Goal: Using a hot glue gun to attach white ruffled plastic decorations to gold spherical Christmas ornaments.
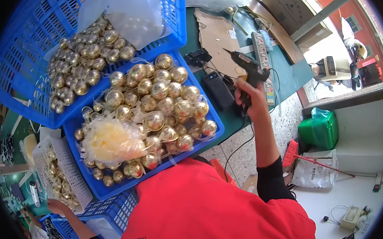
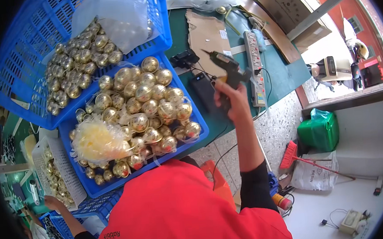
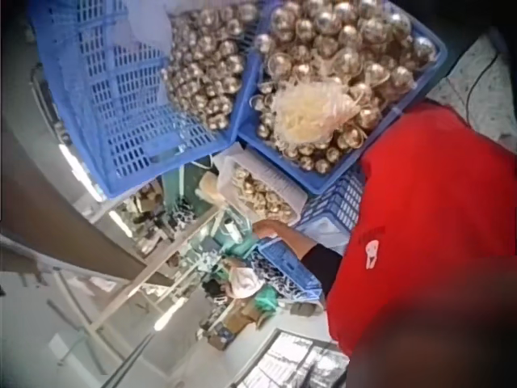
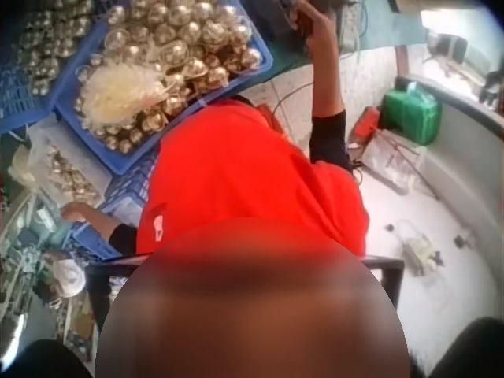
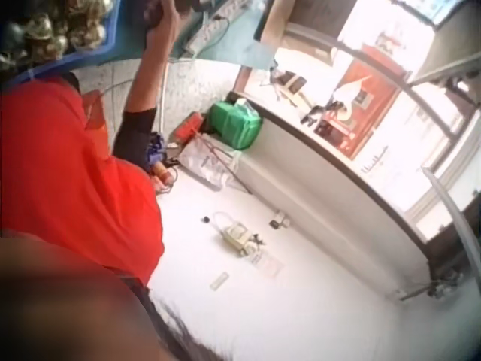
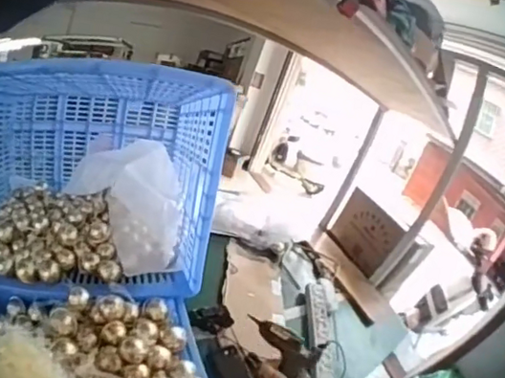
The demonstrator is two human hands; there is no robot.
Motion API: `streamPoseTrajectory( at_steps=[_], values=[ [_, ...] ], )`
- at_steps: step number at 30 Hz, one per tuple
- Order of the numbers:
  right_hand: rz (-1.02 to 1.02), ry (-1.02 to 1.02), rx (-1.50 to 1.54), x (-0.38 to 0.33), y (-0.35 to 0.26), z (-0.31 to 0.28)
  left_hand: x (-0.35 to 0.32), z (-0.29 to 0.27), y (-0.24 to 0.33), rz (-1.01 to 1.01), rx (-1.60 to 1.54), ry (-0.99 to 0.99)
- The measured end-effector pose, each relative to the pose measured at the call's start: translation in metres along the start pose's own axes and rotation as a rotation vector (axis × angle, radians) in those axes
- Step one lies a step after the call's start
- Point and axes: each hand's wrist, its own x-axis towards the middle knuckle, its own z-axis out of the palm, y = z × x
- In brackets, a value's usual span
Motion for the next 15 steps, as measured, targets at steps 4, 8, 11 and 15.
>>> streamPoseTrajectory(
  at_steps=[4,8,11,15],
  values=[
    [0.094,0.093,-0.138,0.078,0.028,-0.062,0.006,-0.059,0.082,0.143,-0.597,-0.07],
    [0.266,0.026,-0.278,0.125,0.046,-0.1,-0.073,-0.165,0.246,0.257,-0.821,-0.222],
    [0.295,0.043,-0.32,0.153,0.053,-0.119,-0.147,-0.222,0.342,0.459,-0.873,-0.545],
    [0.466,-0.068,-0.269,0.193,0.072,-0.155,-0.237,-0.267,0.433,0.74,-0.833,-0.883]
  ],
)
